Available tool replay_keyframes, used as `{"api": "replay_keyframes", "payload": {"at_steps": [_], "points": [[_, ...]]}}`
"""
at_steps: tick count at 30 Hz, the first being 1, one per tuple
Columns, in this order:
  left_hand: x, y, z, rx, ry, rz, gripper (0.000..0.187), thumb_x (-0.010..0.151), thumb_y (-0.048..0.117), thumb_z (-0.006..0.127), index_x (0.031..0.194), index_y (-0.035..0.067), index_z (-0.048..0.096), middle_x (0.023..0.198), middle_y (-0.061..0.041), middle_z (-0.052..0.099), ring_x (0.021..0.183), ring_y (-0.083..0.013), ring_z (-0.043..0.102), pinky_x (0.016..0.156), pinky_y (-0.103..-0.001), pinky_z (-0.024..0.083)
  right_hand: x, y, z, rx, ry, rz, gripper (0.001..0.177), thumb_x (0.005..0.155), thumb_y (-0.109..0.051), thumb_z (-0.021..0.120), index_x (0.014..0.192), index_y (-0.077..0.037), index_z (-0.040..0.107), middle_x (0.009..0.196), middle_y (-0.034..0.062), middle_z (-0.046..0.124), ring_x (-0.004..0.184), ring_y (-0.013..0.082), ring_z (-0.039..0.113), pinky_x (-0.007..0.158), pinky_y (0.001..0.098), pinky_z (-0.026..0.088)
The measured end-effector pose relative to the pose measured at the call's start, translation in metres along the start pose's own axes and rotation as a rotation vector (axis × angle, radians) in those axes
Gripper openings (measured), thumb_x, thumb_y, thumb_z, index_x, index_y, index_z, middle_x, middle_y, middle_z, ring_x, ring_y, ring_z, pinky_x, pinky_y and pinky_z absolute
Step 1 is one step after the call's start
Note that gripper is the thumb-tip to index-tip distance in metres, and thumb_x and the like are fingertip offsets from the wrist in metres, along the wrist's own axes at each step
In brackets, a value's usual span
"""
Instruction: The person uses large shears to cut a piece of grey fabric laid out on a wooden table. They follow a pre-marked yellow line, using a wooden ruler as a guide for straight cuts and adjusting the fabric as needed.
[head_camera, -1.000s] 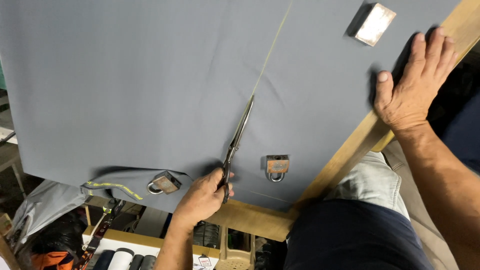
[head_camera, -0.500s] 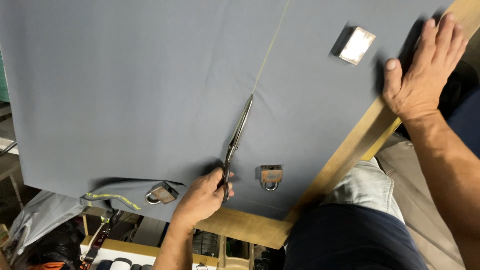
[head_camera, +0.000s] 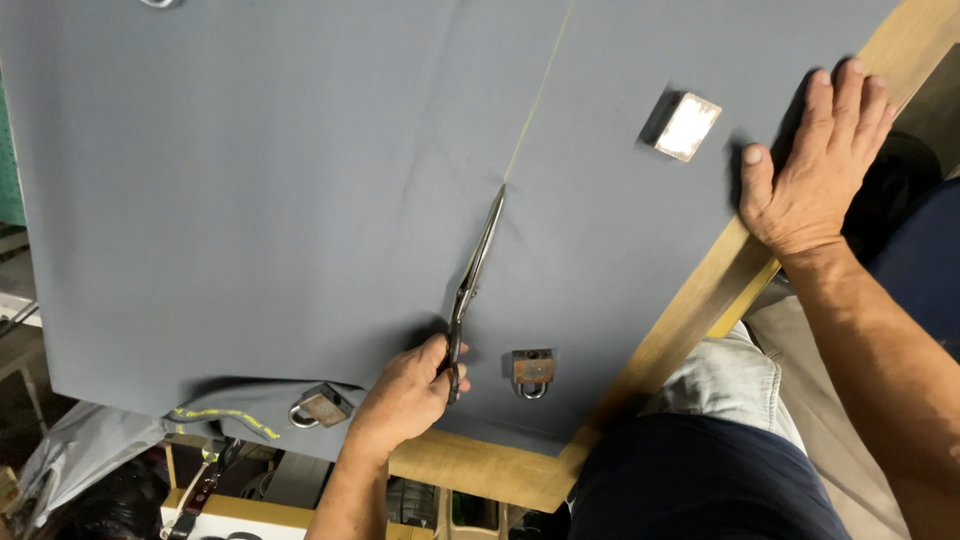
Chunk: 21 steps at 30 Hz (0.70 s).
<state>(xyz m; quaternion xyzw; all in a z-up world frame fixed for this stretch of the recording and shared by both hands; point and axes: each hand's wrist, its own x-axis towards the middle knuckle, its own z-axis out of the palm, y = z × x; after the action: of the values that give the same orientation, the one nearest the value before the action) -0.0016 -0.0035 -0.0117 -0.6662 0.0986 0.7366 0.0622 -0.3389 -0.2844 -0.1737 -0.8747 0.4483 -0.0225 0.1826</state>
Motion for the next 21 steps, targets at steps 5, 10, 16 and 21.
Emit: {"api": "replay_keyframes", "payload": {"at_steps": [5, 10, 16, 21], "points": [[0.012, 0.001, -0.005, 0.058, 0.028, 0.047, 0.021, 0.095, 0.015, 0.047, 0.111, 0.019, 0.061, 0.106, 0.009, 0.081, 0.095, -0.0081, 0.077, 0.088, -0.025, 0.056, 0.001, -0.001, 0.000, -0.016, 0.021, -0.013, 0.083, 0.113, -0.057, 0.040, 0.161, 0.010, 0.037, 0.165, 0.0321, 0.026, 0.149, 0.0585, 0.022, 0.118, 0.0763, 0.015], [0.015, 0.012, -0.013, 0.066, 0.016, 0.132, 0.035, 0.094, 0.011, 0.043, 0.125, 0.017, 0.060, 0.098, 0.007, 0.080, 0.100, -0.0109, 0.076, 0.091, -0.026, 0.056, 0.004, -0.007, -0.003, -0.014, 0.037, -0.031, 0.083, 0.112, -0.057, 0.040, 0.158, 0.011, 0.037, 0.162, 0.0361, 0.030, 0.146, 0.0613, 0.025, 0.116, 0.0764, 0.016], [0.010, 0.018, -0.013, 0.007, 0.038, 0.039, 0.030, 0.097, 0.013, 0.044, 0.119, 0.019, 0.063, 0.099, 0.005, 0.082, 0.094, -0.0087, 0.077, 0.084, -0.025, 0.056, 0.002, -0.003, -0.001, -0.037, 0.039, -0.028, 0.081, 0.112, -0.057, 0.039, 0.163, 0.006, 0.033, 0.166, 0.0315, 0.026, 0.150, 0.0577, 0.022, 0.120, 0.0746, 0.014], [0.017, 0.031, -0.020, 0.010, 0.036, 0.080, 0.031, 0.096, 0.013, 0.045, 0.121, 0.018, 0.064, 0.094, 0.007, 0.078, 0.094, -0.0087, 0.074, 0.085, -0.024, 0.054, 0.002, -0.005, -0.001, -0.040, 0.043, -0.017, 0.081, 0.111, -0.058, 0.040, 0.163, 0.005, 0.033, 0.166, 0.0314, 0.027, 0.151, 0.0553, 0.020, 0.121, 0.0729, 0.013]]}}
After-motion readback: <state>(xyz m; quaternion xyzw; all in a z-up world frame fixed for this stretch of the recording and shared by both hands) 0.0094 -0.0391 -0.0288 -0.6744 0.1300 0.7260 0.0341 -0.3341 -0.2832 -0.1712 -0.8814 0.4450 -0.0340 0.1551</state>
